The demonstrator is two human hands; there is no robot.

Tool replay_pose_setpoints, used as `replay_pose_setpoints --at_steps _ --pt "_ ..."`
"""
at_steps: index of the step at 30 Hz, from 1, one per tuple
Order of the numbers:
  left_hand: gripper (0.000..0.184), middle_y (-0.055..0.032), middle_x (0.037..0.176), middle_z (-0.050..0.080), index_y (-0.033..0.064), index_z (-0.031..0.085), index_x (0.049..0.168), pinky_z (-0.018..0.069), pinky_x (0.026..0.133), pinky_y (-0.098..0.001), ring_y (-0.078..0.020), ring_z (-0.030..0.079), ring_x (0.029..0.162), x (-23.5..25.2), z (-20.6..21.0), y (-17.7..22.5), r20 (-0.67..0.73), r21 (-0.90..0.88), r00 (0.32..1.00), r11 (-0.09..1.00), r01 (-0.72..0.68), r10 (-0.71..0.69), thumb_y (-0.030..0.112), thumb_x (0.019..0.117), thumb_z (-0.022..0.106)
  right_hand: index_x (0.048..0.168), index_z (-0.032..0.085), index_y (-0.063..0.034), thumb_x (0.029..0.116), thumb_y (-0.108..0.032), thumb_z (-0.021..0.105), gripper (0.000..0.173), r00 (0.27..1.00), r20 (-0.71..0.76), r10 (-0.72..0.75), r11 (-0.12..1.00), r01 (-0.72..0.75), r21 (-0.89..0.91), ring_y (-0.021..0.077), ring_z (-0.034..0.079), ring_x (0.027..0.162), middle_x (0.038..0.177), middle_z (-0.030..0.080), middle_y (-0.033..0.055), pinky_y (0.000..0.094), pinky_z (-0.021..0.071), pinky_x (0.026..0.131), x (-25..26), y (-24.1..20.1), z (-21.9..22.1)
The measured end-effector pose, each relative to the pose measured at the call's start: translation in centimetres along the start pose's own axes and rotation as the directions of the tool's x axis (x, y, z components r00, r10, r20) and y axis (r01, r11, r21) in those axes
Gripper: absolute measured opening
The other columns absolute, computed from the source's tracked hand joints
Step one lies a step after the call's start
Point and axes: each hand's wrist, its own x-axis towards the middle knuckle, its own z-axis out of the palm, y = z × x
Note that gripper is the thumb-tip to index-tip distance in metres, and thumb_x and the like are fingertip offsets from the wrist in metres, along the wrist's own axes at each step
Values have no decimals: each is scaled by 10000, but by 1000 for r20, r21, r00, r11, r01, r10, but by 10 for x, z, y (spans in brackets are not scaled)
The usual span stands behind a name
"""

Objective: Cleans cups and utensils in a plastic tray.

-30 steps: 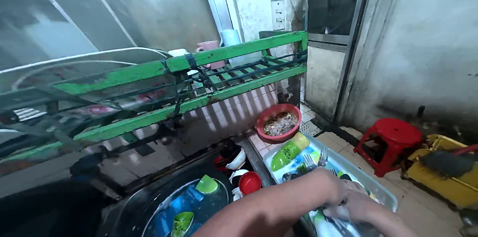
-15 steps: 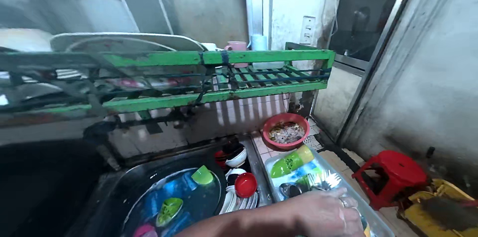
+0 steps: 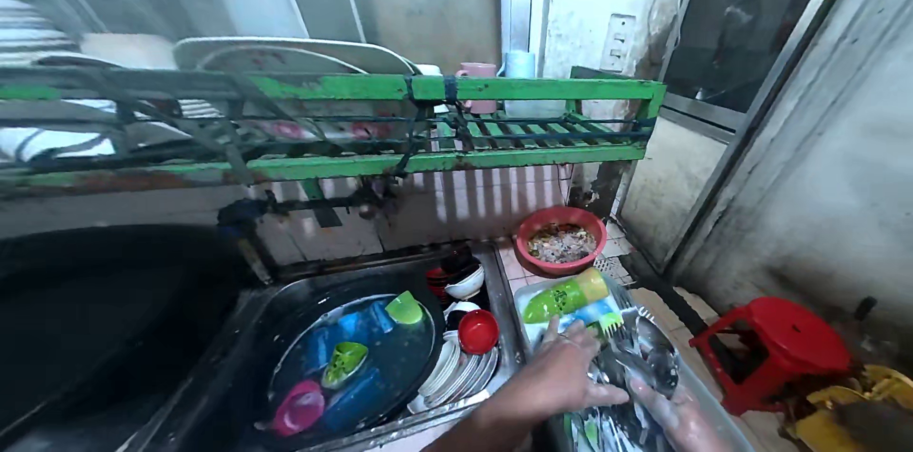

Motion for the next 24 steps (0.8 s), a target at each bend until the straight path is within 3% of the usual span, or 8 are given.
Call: replay_pose_setpoints --at_steps 3,5,6,11,13,18,21,24 --pt "1025 -120 1647 350 43 340 1587 38 1273 -569 -278 234 1560 12 0 3 -60 -139 998 990 26 -35 695 866 666 1463 484 -9 929 -327 706 661 997 56 -59 995 54 89 231 631 1203 1339 627 194 426 498 1052 1 -13 -6" --pt "872 -167 1493 524 51 451 1517 325 1202 -510 -282 474 1404 16 -2 6 5 -343 999 938 44 -45 569 876 735 1375 569 -11 898 -378 714 619 989 113 -91 994 83 74 189 661 1120 1230 683 152 413 524 1008 6 -14 -7" --pt "705 -176 1341 630 23 575 1380 446 1108 -483 -256 595 1263 18 -1 9 45 -449 998 891 59 -44 500 891 750 1342 591 -10 899 -372 705 584 984 158 -87 995 79 54 183 663 1100 1197 691 143 414 526 999 8 -15 -8" --pt "383 -66 1031 705 28 652 1205 571 855 -344 -117 678 892 27 10 20 138 -784 987 601 156 -76 309 954 721 1030 677 -62 961 -122 646 97 909 412 -64 963 -52 263 80 665 706 782 693 -14 270 578 716 21 -30 -2" --pt "237 -25 881 703 27 648 1114 593 705 -309 -101 677 736 28 15 21 100 -881 993 459 116 -59 219 979 679 1007 652 -68 969 -51 577 86 844 528 -96 924 -122 363 97 672 646 734 699 -13 264 584 656 28 -40 -6" --pt "93 -52 782 717 22 679 940 605 702 -323 -132 698 724 33 14 20 -64 -991 988 126 -46 -144 55 939 593 1267 602 -66 1022 -238 584 299 775 627 -84 972 -74 222 146 701 831 979 708 62 346 605 777 45 -73 -11" --pt "109 -138 861 723 -17 684 1003 599 720 -357 -197 705 780 38 15 18 -144 -986 956 -49 -162 -257 27 928 618 1393 574 -24 1047 -482 528 575 809 588 -6 971 144 -189 278 565 1254 1346 599 204 498 416 1094 49 -90 -18" --pt "109 -145 872 702 30 619 1057 598 658 -375 -227 698 727 41 11 16 -168 -953 924 -184 -242 -343 79 1012 533 1340 620 -15 1023 -570 521 646 850 525 47 921 167 -353 359 601 1200 1282 632 240 572 436 1045 39 -86 -32"
